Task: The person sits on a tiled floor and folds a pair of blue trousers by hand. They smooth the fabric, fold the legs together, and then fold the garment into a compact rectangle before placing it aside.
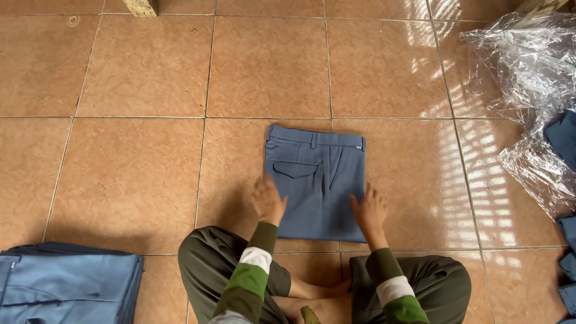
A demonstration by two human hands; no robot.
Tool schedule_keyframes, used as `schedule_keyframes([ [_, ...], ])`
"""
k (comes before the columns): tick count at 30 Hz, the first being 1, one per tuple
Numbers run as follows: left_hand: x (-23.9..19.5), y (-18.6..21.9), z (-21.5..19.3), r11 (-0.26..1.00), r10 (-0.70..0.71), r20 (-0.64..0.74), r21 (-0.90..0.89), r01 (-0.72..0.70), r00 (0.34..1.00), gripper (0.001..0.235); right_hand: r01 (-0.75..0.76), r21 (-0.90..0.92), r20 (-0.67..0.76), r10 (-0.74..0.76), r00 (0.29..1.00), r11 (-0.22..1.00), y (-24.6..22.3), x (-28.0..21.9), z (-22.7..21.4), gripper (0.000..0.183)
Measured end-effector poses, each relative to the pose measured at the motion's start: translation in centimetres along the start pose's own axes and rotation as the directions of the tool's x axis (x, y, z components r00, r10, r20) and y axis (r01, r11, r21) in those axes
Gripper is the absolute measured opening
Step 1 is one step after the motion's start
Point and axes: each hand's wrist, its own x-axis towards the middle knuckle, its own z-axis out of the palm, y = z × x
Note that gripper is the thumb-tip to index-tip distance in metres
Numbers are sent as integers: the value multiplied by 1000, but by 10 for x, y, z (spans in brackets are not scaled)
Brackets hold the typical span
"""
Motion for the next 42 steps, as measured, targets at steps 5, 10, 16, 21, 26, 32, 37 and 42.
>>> schedule_keyframes([
  [5, -12, 61, 19, 891, 453, -30, -24, -454, 891, 75, 456, -116, -248, -471, 847, 882, -42, 2, 72, 66],
  [10, 5, 26, 76, 839, 540, 101, 9, -544, 836, 73, 539, -97, -75, -546, 834, 837, -22, 12, 90, 74],
  [16, 31, -37, 65, 856, 506, -60, 155, -493, 860, 70, 389, -55, -50, -392, 919, 919, 40, 34, 67, 72],
  [21, 81, -13, 66, 989, 145, -266, 50, -137, 953, 70, 271, 101, -125, -258, 958, 957, 15, 69, 59, 76],
  [26, 97, 66, 79, 929, 367, -101, 0, -369, 925, 69, 429, 23, -117, -423, 898, 903, -69, 95, 87, 67],
  [32, 105, 18, 65, 927, 363, -27, 114, -358, 931, 74, 549, 2, -68, -547, 834, 836, -56, 112, 66, 63],
  [37, 110, -32, 57, 970, 211, -238, 167, -174, 948, 70, 673, -109, -369, -658, 656, 732, -14, 108, 71, 58],
  [42, 111, -61, 82, 980, -68, -603, 109, 166, 795, 51, 144, 285, -406, -17, 914, 948, 53, 93, 68, 34],
])
